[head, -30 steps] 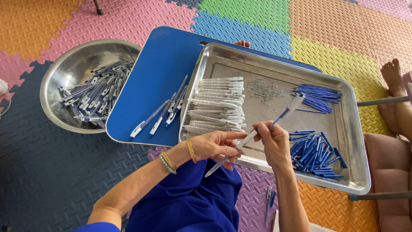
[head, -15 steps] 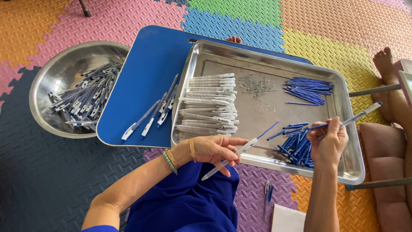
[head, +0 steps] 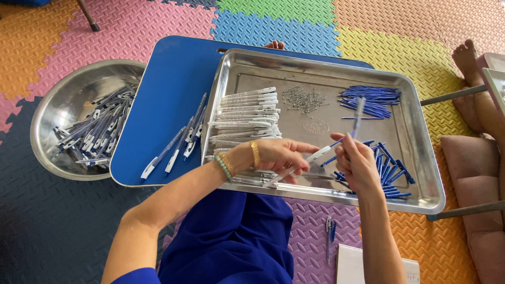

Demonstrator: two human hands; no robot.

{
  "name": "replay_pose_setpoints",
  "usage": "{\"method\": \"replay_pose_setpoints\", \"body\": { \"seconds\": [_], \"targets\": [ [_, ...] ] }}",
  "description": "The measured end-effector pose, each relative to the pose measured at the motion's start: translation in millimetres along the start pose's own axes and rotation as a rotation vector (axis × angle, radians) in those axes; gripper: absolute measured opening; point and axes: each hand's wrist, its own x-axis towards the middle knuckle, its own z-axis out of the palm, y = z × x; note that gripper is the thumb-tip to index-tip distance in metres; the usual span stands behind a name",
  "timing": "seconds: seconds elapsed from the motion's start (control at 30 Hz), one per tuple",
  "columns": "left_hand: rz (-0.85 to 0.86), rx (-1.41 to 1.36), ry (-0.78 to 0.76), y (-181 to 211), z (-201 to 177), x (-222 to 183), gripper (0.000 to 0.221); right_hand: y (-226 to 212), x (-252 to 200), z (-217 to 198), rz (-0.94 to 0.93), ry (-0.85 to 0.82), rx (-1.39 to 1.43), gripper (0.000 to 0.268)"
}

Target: The person assembles ballpoint pens by inserting pen ink refills into the transparent plastic pen barrels, pushing them in until secure, and placing the completed components aside on the tray or back into a bowl.

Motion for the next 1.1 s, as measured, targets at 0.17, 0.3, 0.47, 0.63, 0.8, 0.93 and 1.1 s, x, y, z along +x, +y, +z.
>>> {"method": "replay_pose_setpoints", "body": {
  "seconds": [0.17, 0.3, 0.47, 0.63, 0.8, 0.93, 1.1],
  "targets": [
    [-0.012, 0.259, 0.107, 23, -57, 53, 0.066, 19, 71, -46, -0.054, 0.150, 0.075, 0.023],
    [0.028, 1.592, 0.610, 57, -82, 97, 0.033, 14, 108, -87, -0.234, 0.340, -0.068, 0.025],
    [0.103, 2.197, 0.818, 77, -79, 158, 0.021, 15, 128, -91, -0.344, 0.386, -0.230, 0.024],
    [0.098, 2.572, 0.637, 72, -85, 177, 0.011, 5, 131, -79, -0.379, 0.445, -0.341, 0.022],
    [0.184, 2.513, 0.815, 86, -87, 143, 0.010, 9, 149, -92, -0.548, 0.437, -0.927, 0.021],
    [0.380, 2.328, 1.088, 101, -109, 80, 0.009, 0, 141, -79, -0.694, 0.379, -1.039, 0.019],
    [0.180, 1.806, 1.170, 116, -184, 4, 0.024, -16, 136, -60, -0.543, 0.461, -0.546, 0.018]
  ]
}}
